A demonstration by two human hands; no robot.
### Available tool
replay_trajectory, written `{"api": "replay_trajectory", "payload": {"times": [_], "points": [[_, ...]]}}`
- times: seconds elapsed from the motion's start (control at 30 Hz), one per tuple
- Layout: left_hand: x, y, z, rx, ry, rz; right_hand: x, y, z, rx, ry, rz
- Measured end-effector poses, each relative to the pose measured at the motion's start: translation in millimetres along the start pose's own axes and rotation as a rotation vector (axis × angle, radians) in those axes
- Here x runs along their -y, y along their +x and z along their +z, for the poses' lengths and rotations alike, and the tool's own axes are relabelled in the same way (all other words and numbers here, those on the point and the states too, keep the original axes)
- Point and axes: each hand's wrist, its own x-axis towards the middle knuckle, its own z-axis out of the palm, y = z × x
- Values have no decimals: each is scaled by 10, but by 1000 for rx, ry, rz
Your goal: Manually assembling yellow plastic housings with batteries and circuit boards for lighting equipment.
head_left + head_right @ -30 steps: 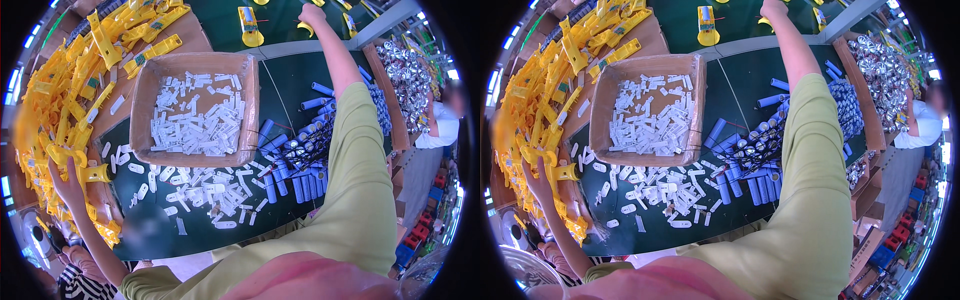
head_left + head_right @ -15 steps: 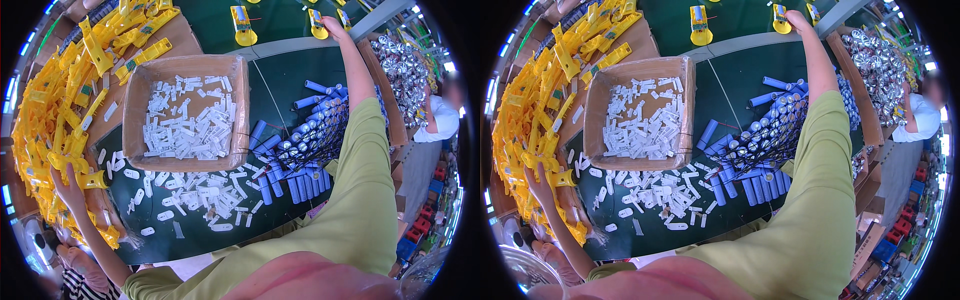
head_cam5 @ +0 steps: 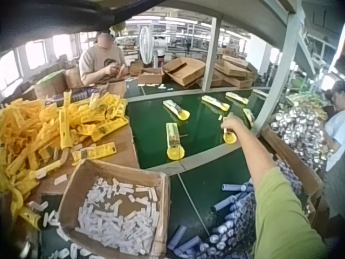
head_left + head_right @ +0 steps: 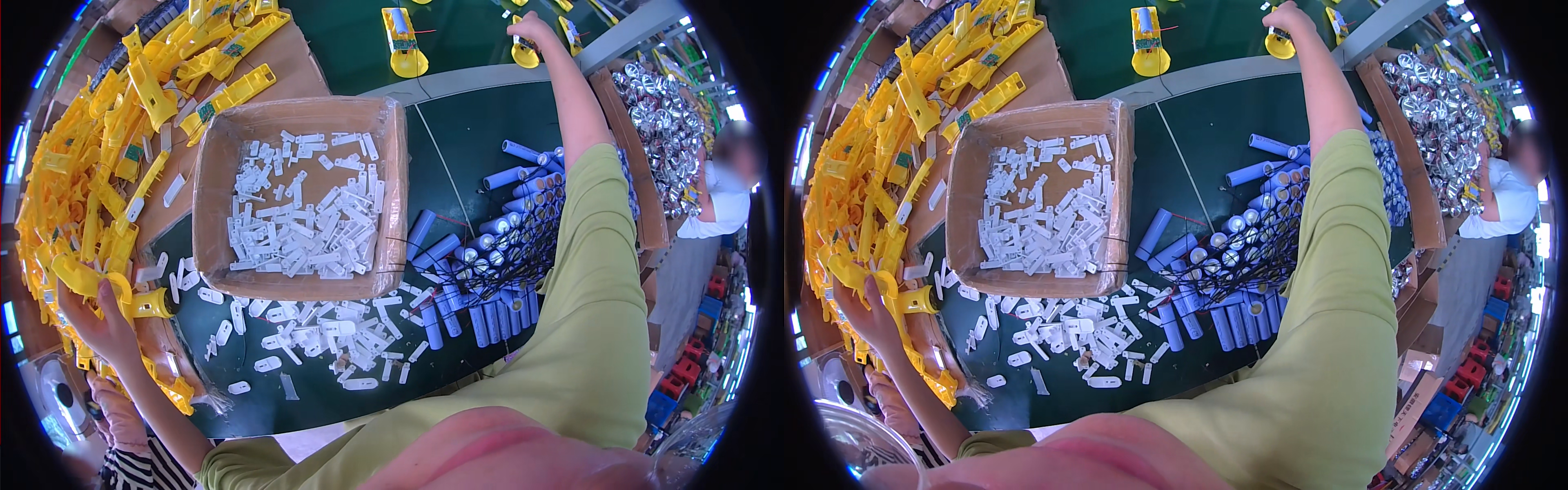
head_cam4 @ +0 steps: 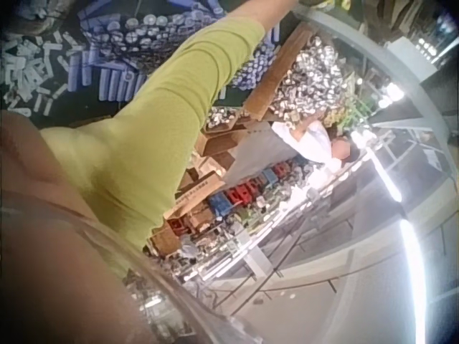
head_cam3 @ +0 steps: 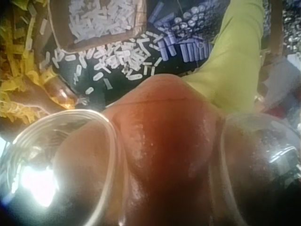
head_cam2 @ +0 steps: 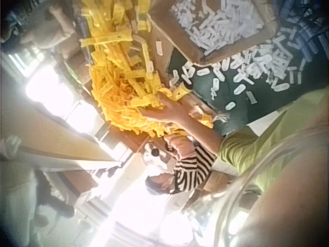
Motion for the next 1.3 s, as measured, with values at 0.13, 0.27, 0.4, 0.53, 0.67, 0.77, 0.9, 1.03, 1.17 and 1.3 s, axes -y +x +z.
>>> {"api": "replay_trajectory", "payload": {"times": [0.13,0.27,0.4,0.53,0.67,0.77,0.9,1.03,1.17,1.3], "points": [[9,60,220,24,-146,7,-489,455,-313,43,351,45],[158,-57,-188,8,-126,-175,884,-583,-37,81,573,160],[238,95,113,57,-266,-186,264,-3,-113,-150,185,125],[235,116,168,110,-234,-137,227,232,-17,-128,-127,91],[257,118,233,128,-189,-147,306,295,32,-148,-178,184],[201,209,346,132,-185,-149,311,246,25,-201,-206,194],[87,368,325,210,-207,-163,755,-186,-216,-156,-6,183],[-37,433,421,221,-166,-116,607,38,-108,-206,-119,189],[-113,391,502,213,-168,-70,550,165,40,-281,-123,138],[-108,349,424,230,-158,-113,739,-84,-194,-224,-112,100]]}}
